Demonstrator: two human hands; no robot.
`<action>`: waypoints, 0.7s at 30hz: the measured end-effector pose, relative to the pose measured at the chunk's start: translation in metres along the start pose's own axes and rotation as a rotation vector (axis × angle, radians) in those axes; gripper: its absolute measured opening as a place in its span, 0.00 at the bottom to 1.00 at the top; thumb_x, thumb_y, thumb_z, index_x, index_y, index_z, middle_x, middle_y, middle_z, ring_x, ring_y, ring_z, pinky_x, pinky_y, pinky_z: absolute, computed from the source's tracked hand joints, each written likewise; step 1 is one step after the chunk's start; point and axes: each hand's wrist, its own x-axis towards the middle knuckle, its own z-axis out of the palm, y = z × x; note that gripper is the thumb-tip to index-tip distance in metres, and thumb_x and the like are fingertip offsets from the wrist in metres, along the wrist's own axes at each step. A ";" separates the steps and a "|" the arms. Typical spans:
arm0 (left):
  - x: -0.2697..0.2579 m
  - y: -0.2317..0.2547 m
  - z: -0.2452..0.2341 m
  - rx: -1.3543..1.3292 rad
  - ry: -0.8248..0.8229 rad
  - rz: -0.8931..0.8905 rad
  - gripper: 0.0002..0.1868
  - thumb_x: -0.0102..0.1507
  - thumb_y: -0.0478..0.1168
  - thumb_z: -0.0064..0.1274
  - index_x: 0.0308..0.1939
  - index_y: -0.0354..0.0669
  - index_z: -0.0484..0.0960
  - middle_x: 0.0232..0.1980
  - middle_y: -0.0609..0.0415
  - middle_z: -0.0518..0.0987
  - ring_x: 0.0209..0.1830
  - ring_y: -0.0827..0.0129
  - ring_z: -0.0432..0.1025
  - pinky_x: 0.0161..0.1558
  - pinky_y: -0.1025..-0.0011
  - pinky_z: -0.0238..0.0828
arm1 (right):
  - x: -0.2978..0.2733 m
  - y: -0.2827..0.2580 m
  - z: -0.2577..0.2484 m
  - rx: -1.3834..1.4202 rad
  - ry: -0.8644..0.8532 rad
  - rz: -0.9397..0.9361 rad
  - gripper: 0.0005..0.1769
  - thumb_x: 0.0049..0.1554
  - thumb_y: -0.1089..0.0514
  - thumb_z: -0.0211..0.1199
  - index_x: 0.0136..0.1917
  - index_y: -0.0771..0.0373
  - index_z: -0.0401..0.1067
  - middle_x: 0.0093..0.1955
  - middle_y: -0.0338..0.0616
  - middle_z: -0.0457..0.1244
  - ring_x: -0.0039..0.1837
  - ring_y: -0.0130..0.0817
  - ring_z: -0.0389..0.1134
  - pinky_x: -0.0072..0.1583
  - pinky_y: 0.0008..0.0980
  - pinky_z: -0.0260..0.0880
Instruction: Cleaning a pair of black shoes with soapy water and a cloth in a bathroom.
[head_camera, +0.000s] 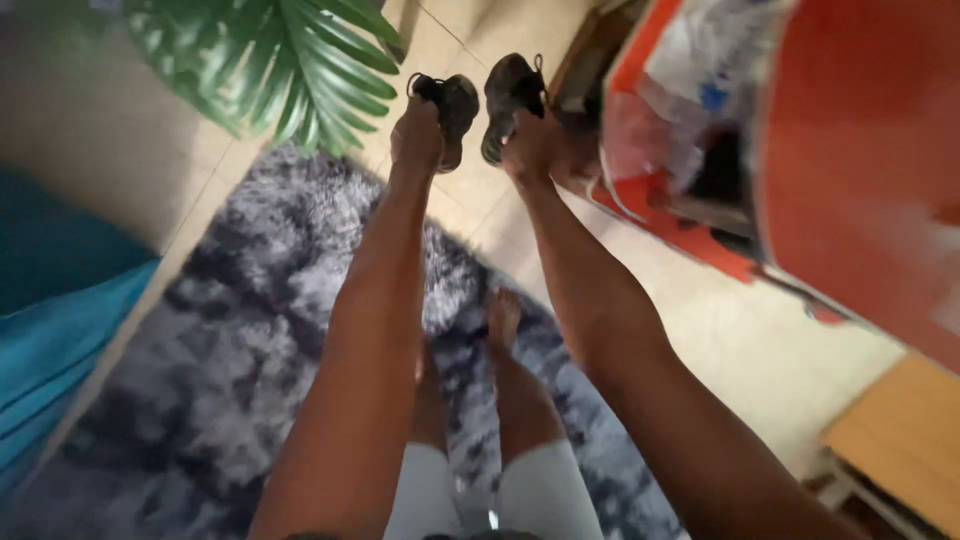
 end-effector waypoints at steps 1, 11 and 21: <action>-0.027 0.024 -0.023 0.002 -0.012 0.008 0.07 0.70 0.40 0.46 0.50 0.45 0.76 0.58 0.39 0.79 0.56 0.42 0.76 0.56 0.46 0.74 | -0.035 -0.029 -0.035 0.002 0.003 0.015 0.03 0.63 0.60 0.58 0.48 0.59 0.72 0.49 0.52 0.69 0.54 0.47 0.73 0.54 0.47 0.72; -0.236 0.215 -0.205 0.078 -0.019 0.156 0.12 0.61 0.34 0.48 0.49 0.38 0.74 0.49 0.36 0.77 0.53 0.39 0.73 0.58 0.42 0.70 | -0.248 -0.151 -0.254 -0.100 -0.138 0.118 0.30 0.49 0.58 0.68 0.65 0.56 0.65 0.62 0.60 0.62 0.62 0.62 0.65 0.60 0.53 0.69; -0.428 0.424 -0.261 -0.152 -0.194 0.227 0.16 0.64 0.39 0.48 0.55 0.38 0.71 0.54 0.28 0.74 0.49 0.30 0.72 0.48 0.38 0.69 | -0.474 -0.175 -0.515 0.211 0.133 0.182 0.30 0.50 0.49 0.66 0.65 0.53 0.70 0.60 0.62 0.66 0.61 0.63 0.66 0.60 0.54 0.67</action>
